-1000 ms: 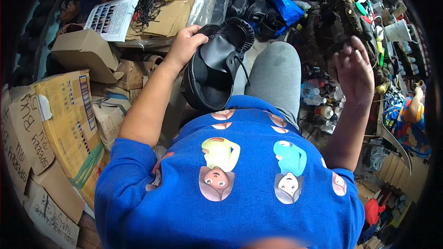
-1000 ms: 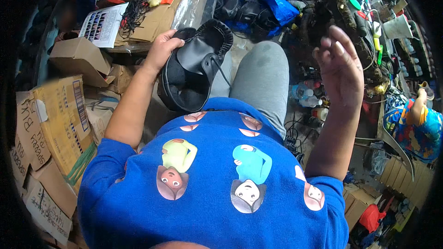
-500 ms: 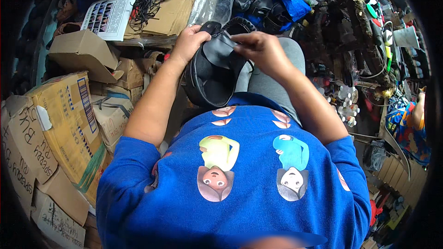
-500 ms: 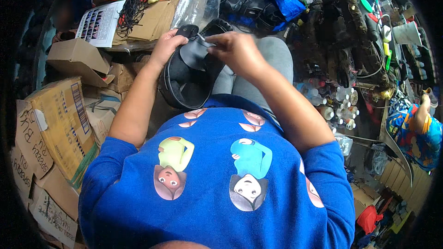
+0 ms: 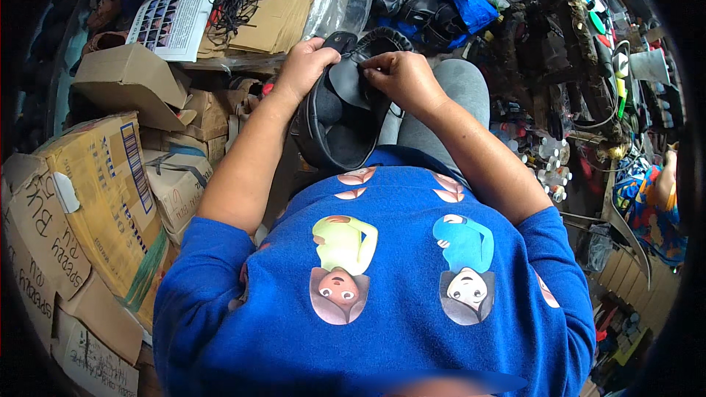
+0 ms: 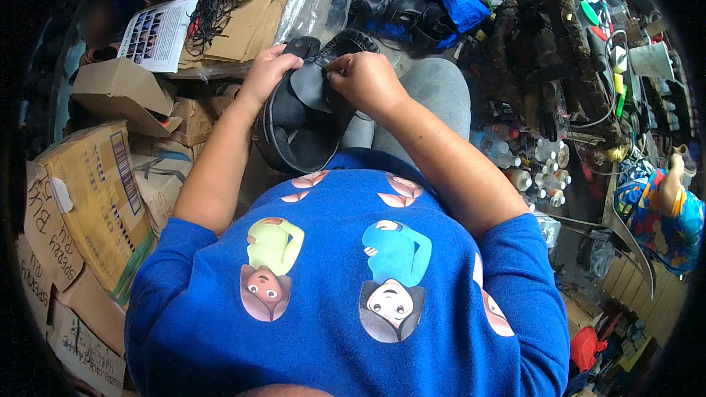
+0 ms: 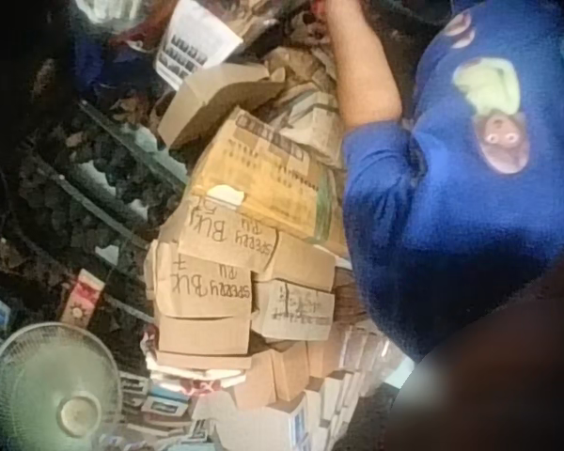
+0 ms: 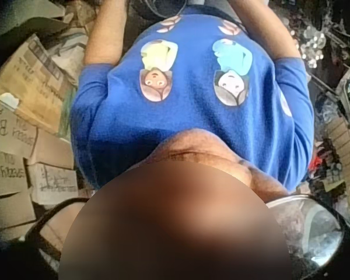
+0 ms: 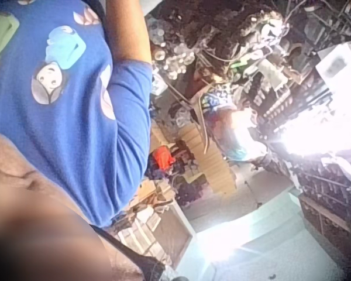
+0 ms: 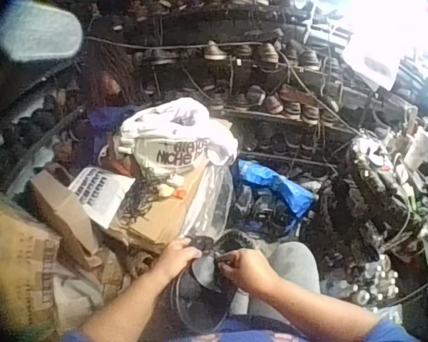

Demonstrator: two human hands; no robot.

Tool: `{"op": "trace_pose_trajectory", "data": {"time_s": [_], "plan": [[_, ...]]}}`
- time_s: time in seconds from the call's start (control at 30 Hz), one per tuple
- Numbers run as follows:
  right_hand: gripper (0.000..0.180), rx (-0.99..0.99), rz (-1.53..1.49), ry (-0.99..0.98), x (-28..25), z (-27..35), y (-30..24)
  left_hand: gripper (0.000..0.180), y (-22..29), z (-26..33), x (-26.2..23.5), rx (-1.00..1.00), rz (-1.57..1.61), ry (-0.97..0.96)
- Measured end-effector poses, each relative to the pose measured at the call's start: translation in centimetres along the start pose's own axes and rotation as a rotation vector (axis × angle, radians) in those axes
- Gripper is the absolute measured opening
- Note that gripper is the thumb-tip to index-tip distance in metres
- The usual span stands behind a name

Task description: Lacing a black leather shoe while holding it in the lap and trimming the laces with scissors.

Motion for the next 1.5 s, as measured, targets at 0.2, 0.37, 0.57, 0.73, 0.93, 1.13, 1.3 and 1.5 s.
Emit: {"op": "trace_pose_trajectory", "data": {"time_s": [0.2,0.37,0.57,0.73,0.93,1.13,1.3,1.5], "plan": [[0.025,0.002,0.039,-0.003,-0.1,-0.2,-0.3,0.011,0.1,0.1,0.2,0.031,-0.090,0.037],[0.023,-0.007,0.044,0.079,0.6,-0.3,-0.3,0.020,0.6,0.7,0.9,0.116,-0.270,0.143],[0.019,-0.027,0.070,0.181,1.7,-0.8,-0.7,0.024,1.3,1.4,1.7,0.177,-0.503,0.207],[0.018,-0.054,-0.033,0.166,0.9,-0.2,-0.4,0.017,1.4,0.9,1.1,0.076,-0.120,0.038],[0.017,-0.028,-0.044,0.150,1.0,0.5,0.0,0.021,0.9,0.2,0.5,0.001,0.023,-0.045],[0.018,-0.064,-0.027,0.208,1.4,0.6,0.2,0.020,-0.1,-0.2,0.2,-0.096,0.128,-0.071],[0.018,-0.056,0.024,0.231,1.5,0.8,-0.1,0.019,-0.5,-0.1,0.3,-0.097,0.187,-0.053],[0.025,-0.092,0.159,0.216,1.4,0.7,-0.6,0.025,0.6,0.1,0.4,-0.155,0.136,-0.107]]}}
Point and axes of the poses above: each hand's wrist, its own z-axis away from the middle knuckle, its own x-axis out of the palm, y = z × x, the point moved 1 cm from there along -z, towards the middle knuckle, and after that the axes turned 2 degrees about z, right-handed, at the moved point
